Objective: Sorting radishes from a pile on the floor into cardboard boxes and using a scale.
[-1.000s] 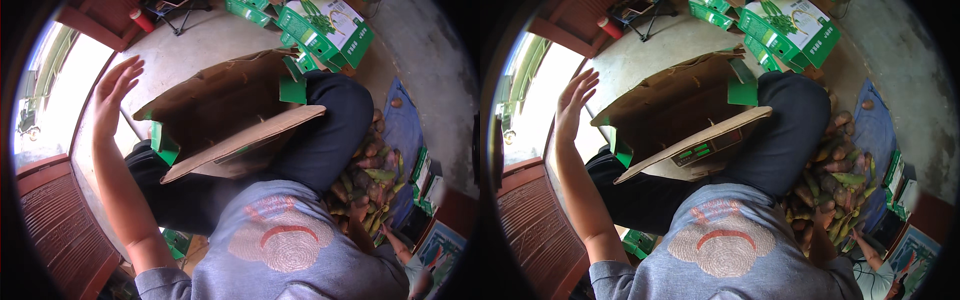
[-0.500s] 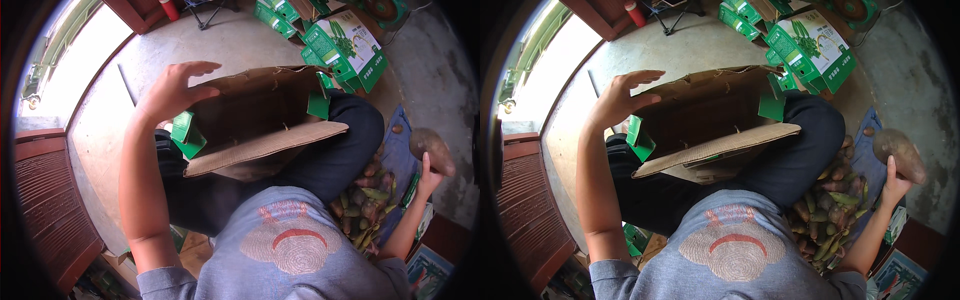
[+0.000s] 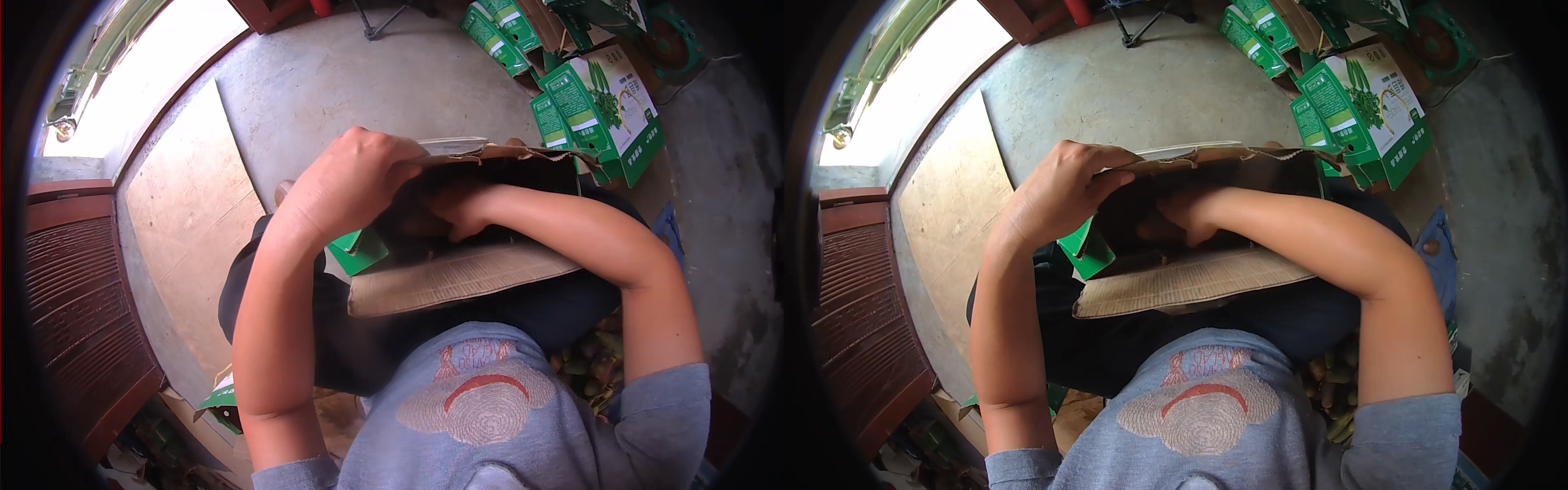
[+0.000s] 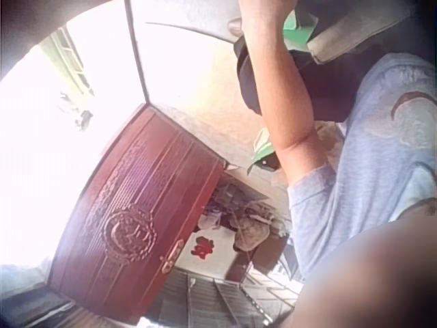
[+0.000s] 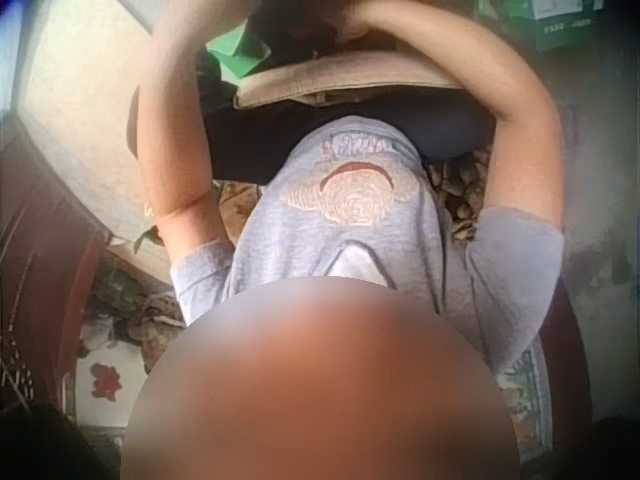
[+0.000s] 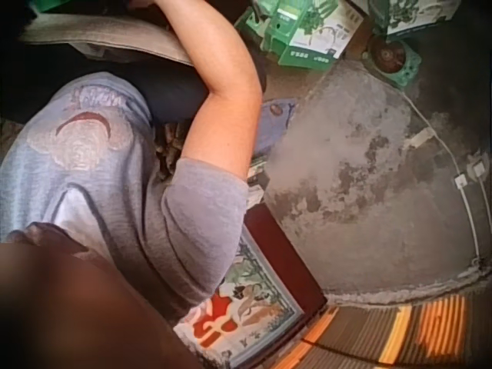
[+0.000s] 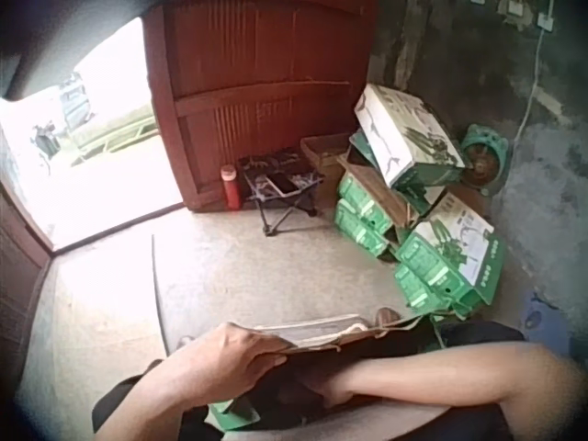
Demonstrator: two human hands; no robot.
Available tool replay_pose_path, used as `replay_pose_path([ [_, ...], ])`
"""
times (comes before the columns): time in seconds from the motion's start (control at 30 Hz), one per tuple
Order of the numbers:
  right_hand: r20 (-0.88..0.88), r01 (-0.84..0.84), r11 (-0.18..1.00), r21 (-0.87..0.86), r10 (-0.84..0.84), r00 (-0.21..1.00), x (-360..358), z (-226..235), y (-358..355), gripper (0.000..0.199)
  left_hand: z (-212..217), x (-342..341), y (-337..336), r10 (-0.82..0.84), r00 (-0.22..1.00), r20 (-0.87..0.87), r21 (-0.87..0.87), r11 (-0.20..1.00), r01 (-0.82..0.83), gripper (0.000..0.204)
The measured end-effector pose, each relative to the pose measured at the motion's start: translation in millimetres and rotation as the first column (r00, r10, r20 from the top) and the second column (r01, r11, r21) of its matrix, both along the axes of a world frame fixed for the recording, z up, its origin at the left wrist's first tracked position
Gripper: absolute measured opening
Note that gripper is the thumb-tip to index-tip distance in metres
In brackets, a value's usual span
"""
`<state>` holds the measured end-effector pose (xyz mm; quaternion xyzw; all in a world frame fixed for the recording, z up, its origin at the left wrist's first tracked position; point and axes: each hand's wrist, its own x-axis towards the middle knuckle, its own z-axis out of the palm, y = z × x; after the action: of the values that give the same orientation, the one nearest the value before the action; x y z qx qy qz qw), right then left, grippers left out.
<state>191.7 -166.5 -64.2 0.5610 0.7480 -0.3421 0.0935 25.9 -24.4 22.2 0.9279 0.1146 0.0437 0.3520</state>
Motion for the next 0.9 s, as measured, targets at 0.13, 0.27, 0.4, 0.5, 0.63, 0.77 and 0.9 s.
replay_pose_path([
  [0.13, 0.009, -0.219, 0.974, -0.066, 0.22, 0.975, -27.6, -0.1, 45.1, 0.051, -1.5, 2.1, 2.6, 0.014, 1.0, -0.009, -0.037, 0.999, -0.014, 0.017],
  [0.27, -0.053, -0.184, 0.983, -0.002, 0.184, 0.982, -56.2, -27.7, 78.7, 0.049, 1.2, 1.9, 5.2, -0.006, 1.0, -0.019, -0.058, 0.998, 0.005, 0.018],
  [0.4, -0.112, -0.151, 0.987, 0.06, 0.157, 0.981, -76.1, -49.5, 89.6, 0.046, 5.5, 0.1, 2.9, 0.015, 0.998, -0.067, -0.031, 0.999, -0.018, 0.019],
  [0.5, -0.146, -0.114, 0.988, 0.1, 0.128, 0.981, -68.8, -65.4, 100.2, 0.045, 6.5, 0.7, 3.1, 0.01, 0.998, -0.056, -0.026, 1.0, -0.011, 0.019],
  [0.63, -0.19, -0.038, 0.989, 0.145, 0.065, 0.98, -42.5, -75.0, 42.2, 0.042, 5.6, 2.1, 1.2, -0.009, 0.999, -0.04, -0.012, 1.0, 0.009, 0.019],
  [0.77, -0.192, 0.101, 0.995, 0.014, -0.096, 0.977, -16.7, 65.3, -6.4, 0.034, 5.7, 1.5, -4.4, 0.007, 0.999, -0.047, 0.013, 1.0, -0.006, 0.018],
  [0.9, -0.082, 0.271, 0.683, 0.679, -0.297, 0.951, 33.1, 164.0, -104.0, 0.036, 7.3, 10.1, -14.2, 0.02, 0.997, -0.076, 0.003, 1.0, -0.02, 0.023],
])
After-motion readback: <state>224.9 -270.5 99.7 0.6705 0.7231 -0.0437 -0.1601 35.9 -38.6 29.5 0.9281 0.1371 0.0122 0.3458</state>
